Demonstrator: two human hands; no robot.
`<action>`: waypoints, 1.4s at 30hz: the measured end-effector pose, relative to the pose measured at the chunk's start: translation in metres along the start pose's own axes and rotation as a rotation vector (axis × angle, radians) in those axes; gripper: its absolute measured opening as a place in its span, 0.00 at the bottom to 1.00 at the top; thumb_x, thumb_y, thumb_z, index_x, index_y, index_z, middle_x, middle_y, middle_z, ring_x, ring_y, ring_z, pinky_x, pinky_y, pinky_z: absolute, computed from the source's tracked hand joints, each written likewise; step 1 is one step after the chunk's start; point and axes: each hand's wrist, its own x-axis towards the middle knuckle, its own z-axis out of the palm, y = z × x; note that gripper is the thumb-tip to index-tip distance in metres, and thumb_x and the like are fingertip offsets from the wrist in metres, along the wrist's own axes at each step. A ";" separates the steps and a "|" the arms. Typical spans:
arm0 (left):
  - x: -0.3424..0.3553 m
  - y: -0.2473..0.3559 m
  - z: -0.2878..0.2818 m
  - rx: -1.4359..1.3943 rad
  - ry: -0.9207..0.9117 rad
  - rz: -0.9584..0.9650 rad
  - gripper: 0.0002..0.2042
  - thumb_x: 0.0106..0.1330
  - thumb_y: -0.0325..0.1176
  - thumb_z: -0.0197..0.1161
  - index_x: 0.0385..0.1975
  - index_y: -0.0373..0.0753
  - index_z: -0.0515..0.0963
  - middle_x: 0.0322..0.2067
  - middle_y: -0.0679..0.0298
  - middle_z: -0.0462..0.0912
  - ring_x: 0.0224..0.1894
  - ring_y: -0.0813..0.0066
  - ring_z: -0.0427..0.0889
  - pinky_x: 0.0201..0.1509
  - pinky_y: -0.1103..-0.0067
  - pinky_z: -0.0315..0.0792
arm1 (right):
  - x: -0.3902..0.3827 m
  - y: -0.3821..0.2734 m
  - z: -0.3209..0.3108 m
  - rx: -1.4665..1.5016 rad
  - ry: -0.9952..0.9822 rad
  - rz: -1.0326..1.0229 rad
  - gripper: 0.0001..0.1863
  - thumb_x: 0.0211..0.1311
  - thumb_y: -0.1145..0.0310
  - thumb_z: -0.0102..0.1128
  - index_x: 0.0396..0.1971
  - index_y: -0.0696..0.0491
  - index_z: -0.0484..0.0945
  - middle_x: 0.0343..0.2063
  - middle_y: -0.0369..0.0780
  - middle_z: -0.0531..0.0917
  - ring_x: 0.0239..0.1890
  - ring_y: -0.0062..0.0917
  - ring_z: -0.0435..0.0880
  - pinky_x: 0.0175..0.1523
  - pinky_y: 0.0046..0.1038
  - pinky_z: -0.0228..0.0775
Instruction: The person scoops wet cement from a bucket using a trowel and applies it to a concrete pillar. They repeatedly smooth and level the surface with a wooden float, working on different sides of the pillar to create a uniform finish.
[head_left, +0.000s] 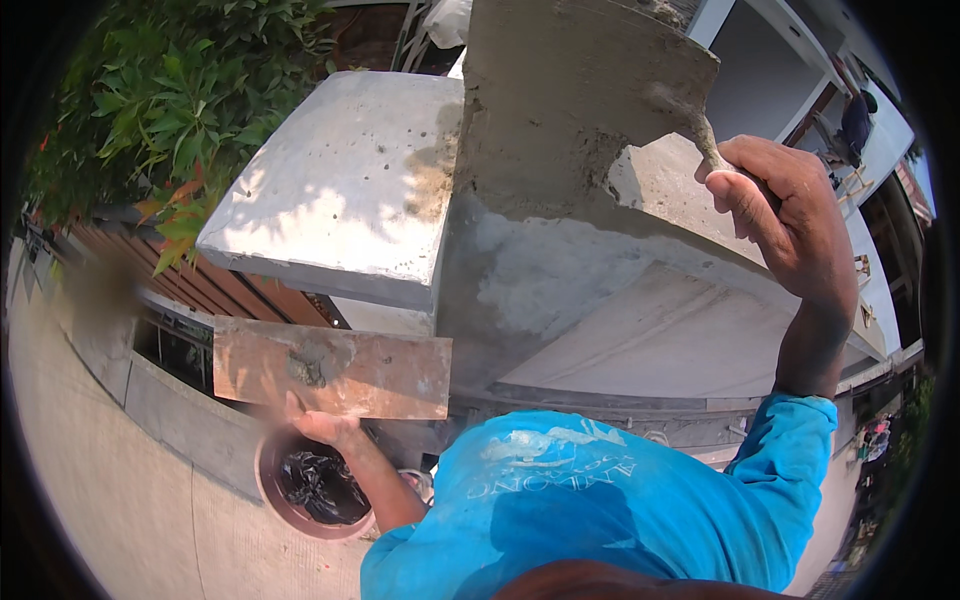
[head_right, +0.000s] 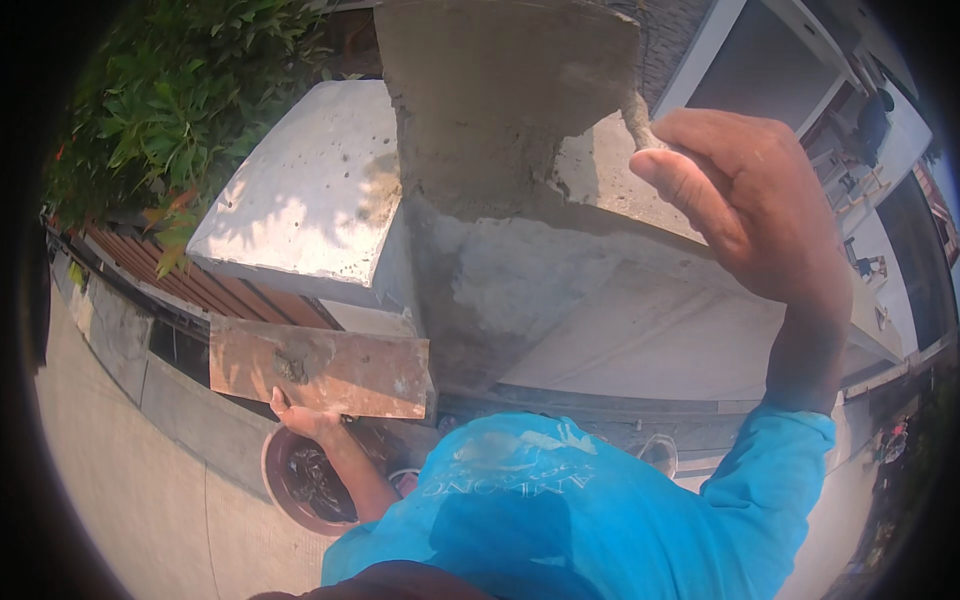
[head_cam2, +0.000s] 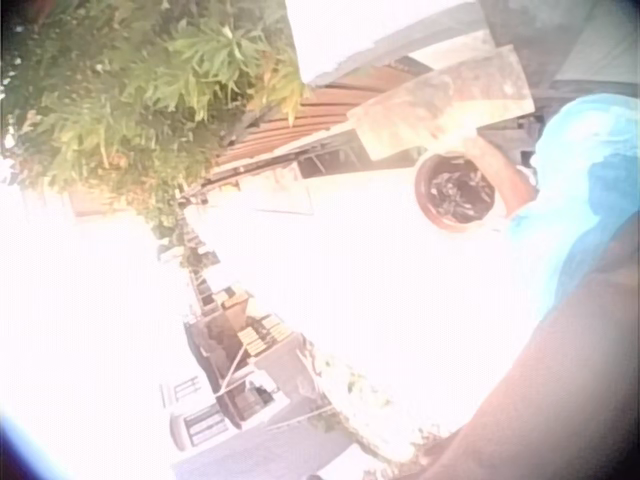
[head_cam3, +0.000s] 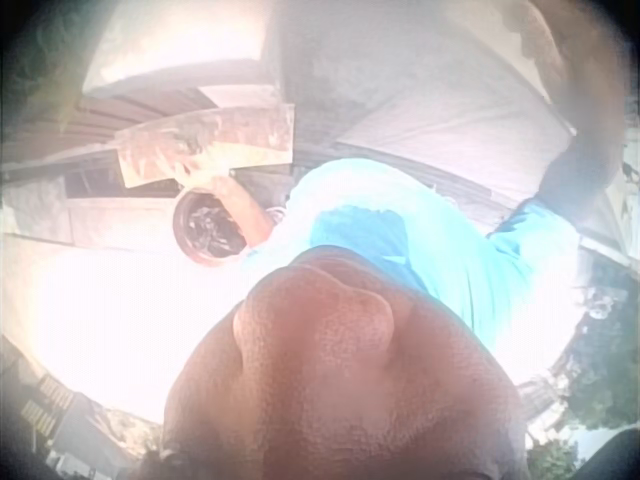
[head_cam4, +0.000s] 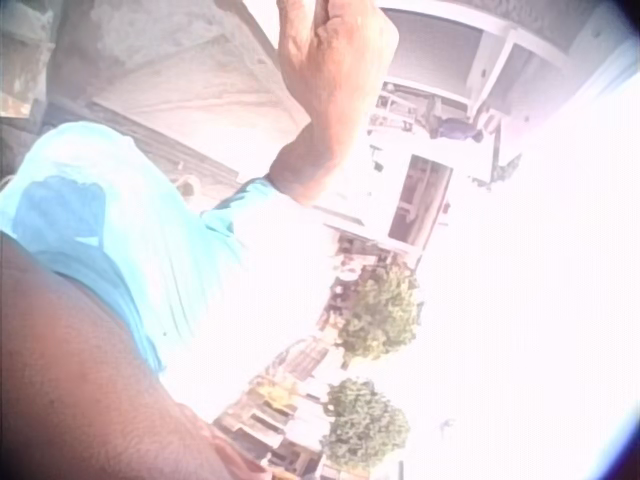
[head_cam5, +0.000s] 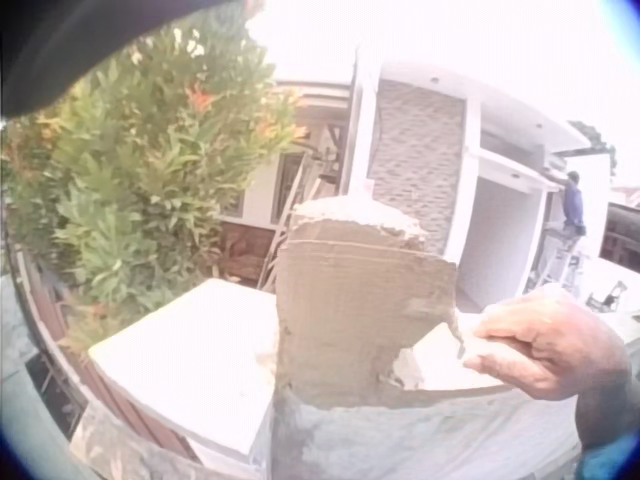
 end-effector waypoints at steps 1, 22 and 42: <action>0.001 -0.001 -0.002 0.014 -0.040 0.007 0.29 0.68 0.45 0.54 0.67 0.39 0.66 0.64 0.59 0.70 0.66 0.61 0.69 0.72 0.63 0.61 | 0.000 0.001 -0.005 0.016 -0.002 0.050 0.19 0.72 0.59 0.57 0.30 0.61 0.80 0.19 0.43 0.76 0.19 0.33 0.76 0.27 0.32 0.65; 0.007 -0.014 -0.006 0.225 -0.001 0.127 0.28 0.66 0.47 0.56 0.63 0.40 0.67 0.58 0.60 0.73 0.62 0.58 0.72 0.65 0.59 0.67 | -0.001 -0.001 0.014 0.348 -0.114 0.080 0.22 0.80 0.57 0.45 0.33 0.58 0.79 0.16 0.34 0.74 0.14 0.15 0.72 0.21 0.20 0.60; -0.001 0.001 0.016 0.078 0.137 -0.126 0.26 0.66 0.47 0.56 0.60 0.41 0.70 0.57 0.61 0.74 0.60 0.59 0.73 0.64 0.59 0.69 | -0.016 0.001 0.072 0.080 -0.297 0.058 0.18 0.75 0.60 0.54 0.25 0.56 0.72 0.18 0.44 0.69 0.21 0.39 0.71 0.28 0.38 0.61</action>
